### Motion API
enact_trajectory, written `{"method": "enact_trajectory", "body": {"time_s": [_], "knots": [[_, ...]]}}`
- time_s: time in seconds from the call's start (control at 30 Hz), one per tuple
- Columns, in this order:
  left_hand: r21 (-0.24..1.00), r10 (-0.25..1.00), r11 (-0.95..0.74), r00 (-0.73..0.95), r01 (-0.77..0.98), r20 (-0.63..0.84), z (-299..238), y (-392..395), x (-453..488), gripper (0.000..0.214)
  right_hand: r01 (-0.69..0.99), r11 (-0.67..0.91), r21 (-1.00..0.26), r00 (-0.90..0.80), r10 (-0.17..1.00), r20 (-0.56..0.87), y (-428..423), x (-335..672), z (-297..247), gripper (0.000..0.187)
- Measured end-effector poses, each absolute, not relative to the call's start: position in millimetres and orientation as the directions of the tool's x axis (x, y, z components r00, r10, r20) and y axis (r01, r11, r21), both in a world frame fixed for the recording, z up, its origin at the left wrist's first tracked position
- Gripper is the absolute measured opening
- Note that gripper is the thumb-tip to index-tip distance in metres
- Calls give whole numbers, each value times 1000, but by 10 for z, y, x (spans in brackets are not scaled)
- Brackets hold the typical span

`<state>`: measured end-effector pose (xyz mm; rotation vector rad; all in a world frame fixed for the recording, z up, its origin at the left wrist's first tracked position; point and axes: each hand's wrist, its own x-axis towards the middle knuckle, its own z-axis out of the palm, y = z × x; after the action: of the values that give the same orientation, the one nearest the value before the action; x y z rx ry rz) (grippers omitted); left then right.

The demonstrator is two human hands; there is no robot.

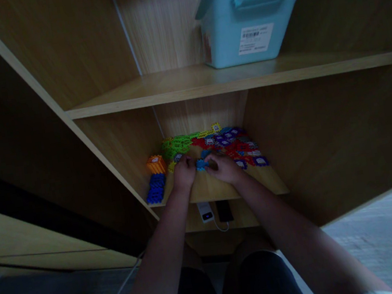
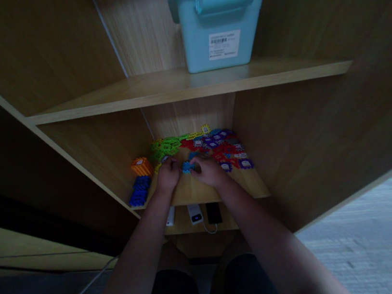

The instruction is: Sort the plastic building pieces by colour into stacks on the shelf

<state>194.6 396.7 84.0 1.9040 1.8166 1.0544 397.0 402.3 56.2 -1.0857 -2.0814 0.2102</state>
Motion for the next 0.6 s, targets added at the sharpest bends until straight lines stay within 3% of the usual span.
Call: {"method": "enact_trajectory", "body": {"time_s": [0.13, 0.4, 0.6], "knots": [[671, 950, -163, -68, 723, 304, 838, 3961, 1944, 25, 715, 559, -419, -273, 776, 569, 4032, 3984, 567, 18], [691, 945, -178, -75, 701, 319, 815, 3979, 1943, 26, 857, 412, -309, -232, 845, 482, 4096, 3980, 452, 49], [700, 948, -162, -87, 696, 306, 800, 3985, 1936, 24, 907, 316, -278, -134, 843, 522, 4062, 3973, 449, 26]]}}
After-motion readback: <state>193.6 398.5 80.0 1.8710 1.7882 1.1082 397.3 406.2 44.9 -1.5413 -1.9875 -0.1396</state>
